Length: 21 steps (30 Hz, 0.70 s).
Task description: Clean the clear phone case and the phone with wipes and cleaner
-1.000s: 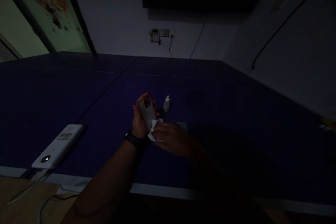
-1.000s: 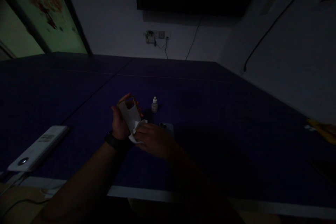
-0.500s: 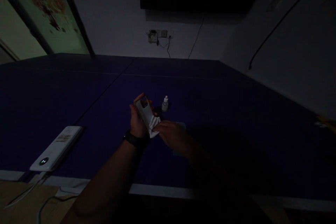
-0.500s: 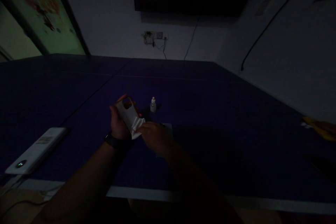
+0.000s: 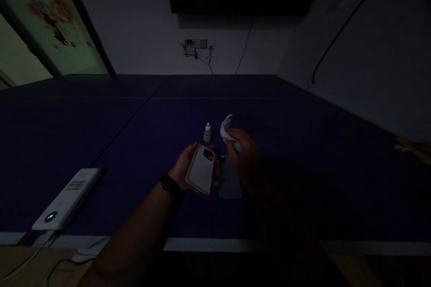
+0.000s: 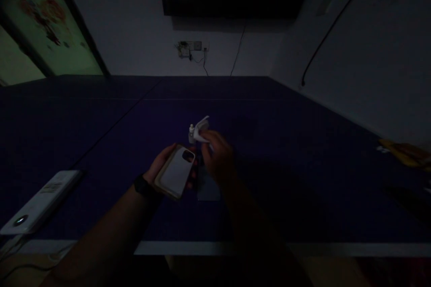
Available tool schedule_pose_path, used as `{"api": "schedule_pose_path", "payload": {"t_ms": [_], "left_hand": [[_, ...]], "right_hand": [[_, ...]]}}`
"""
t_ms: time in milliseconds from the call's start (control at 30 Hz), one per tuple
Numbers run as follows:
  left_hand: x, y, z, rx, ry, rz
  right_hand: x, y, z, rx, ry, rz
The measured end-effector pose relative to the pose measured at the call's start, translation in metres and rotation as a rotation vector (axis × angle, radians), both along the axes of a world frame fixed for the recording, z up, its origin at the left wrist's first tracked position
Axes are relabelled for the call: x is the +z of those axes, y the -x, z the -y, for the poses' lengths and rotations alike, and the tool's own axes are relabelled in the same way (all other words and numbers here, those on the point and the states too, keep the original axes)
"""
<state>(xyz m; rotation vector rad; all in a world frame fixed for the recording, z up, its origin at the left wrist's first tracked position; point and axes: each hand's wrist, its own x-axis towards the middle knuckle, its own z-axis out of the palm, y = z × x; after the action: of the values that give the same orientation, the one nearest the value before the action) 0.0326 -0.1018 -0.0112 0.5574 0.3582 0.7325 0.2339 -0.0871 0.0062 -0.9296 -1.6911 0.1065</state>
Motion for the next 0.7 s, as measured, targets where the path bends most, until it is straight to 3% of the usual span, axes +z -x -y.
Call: {"api": "schedule_pose_path", "payload": {"t_ms": [100, 167, 300, 467, 700], "left_hand": [[-0.009, 0.006, -0.003, -0.086, -0.005, -0.109], [-0.014, 0.01, -0.006, -0.093, -0.019, -0.186], [-0.024, 0.016, -0.016, -0.141, 0.039, -0.298], [-0.032, 0.022, -0.028, -0.177, 0.017, -0.27], [-0.018, 0.023, -0.034, -0.255, 0.042, -0.246]], "right_hand": [[-0.004, -0.001, -0.006, 0.282, -0.054, 0.301], [-0.009, 0.0, -0.012, 0.38, -0.031, 0.452], [-0.019, 0.003, -0.022, 0.349, 0.034, 0.592], [-0.03, 0.0, -0.028, 0.377, 0.115, 0.646], [-0.035, 0.005, -0.025, 0.31, 0.155, 0.54]]}}
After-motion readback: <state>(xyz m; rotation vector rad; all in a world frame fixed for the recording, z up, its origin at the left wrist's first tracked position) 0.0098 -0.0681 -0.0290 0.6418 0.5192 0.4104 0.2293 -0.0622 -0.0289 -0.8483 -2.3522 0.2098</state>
